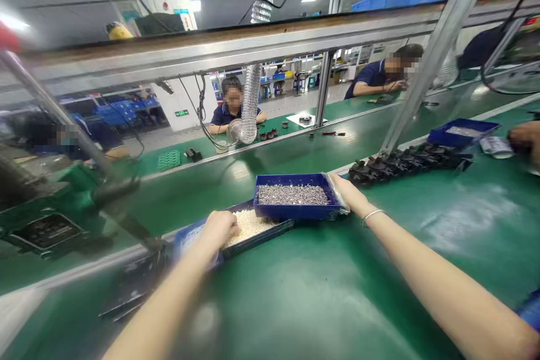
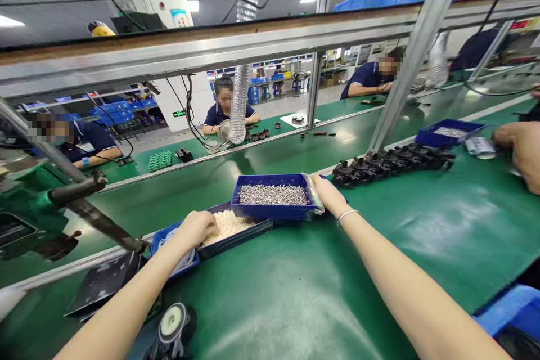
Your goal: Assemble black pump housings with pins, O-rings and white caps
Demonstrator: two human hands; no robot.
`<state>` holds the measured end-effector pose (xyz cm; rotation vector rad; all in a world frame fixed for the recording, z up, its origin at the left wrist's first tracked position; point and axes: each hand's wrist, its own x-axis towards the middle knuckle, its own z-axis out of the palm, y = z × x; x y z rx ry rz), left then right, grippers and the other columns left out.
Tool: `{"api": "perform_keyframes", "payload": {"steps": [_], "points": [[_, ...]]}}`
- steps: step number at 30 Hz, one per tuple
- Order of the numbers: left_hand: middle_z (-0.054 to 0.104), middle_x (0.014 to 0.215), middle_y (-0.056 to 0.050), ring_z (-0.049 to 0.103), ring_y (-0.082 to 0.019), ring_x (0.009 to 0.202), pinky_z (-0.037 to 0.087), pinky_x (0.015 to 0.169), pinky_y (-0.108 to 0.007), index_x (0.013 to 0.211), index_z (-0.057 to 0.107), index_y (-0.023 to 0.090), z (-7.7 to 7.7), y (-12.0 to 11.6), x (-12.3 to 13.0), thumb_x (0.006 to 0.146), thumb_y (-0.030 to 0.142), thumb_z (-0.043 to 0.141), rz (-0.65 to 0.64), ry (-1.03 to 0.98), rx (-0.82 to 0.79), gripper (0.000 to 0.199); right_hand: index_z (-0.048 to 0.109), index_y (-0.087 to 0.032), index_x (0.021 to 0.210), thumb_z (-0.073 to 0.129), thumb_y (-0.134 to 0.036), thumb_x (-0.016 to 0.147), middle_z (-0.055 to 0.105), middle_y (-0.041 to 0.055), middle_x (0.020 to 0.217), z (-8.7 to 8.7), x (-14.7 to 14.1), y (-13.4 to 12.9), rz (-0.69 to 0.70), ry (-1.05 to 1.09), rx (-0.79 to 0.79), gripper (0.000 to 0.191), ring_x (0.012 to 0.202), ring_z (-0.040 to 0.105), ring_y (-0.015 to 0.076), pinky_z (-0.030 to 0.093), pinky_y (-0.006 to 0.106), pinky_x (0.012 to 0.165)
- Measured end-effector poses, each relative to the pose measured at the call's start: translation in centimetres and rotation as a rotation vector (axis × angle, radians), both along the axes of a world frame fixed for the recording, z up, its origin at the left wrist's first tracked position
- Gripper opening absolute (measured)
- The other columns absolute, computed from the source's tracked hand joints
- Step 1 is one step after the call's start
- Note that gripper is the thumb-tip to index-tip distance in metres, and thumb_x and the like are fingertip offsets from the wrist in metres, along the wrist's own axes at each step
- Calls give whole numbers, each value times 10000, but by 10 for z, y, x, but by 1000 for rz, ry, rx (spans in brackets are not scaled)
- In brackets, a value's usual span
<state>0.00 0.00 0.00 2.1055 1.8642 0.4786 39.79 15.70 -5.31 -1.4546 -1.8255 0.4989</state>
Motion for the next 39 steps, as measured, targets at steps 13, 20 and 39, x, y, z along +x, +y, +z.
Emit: {"api": "perform_keyframes", "payload": {"steps": [13, 20, 39], "points": [[742, 757, -44, 698, -201, 745, 520, 727, -292, 930, 721, 182, 33, -146, 17, 839, 424, 649, 212, -830, -14, 269, 582, -155, 1114, 525, -531, 919, 633, 34, 794, 65, -14, -77, -109, 477, 325, 427, 560, 558, 130, 495, 274, 567], [773, 839, -98, 723, -225, 817, 531, 810, -308, 934, 766, 156, 10, -211, 38, 723, 417, 788, 413, -1138, -83, 337, 616, -170, 1142, 623, -447, 925, 701, 49, 822, 90, -114, -234, 509, 531, -158, 352, 730, 692, 179, 565, 317, 733], [760, 860, 4, 689, -171, 834, 506, 754, -226, 824, 774, 283, 10, -247, 39, 830, 303, 694, 237, -720, 104, 83, 690, -196, 916, 540, -309, 994, 683, -10, 808, 67, -167, -321, 837, 125, -87, 203, 720, 599, 111, 417, 215, 676]]}}
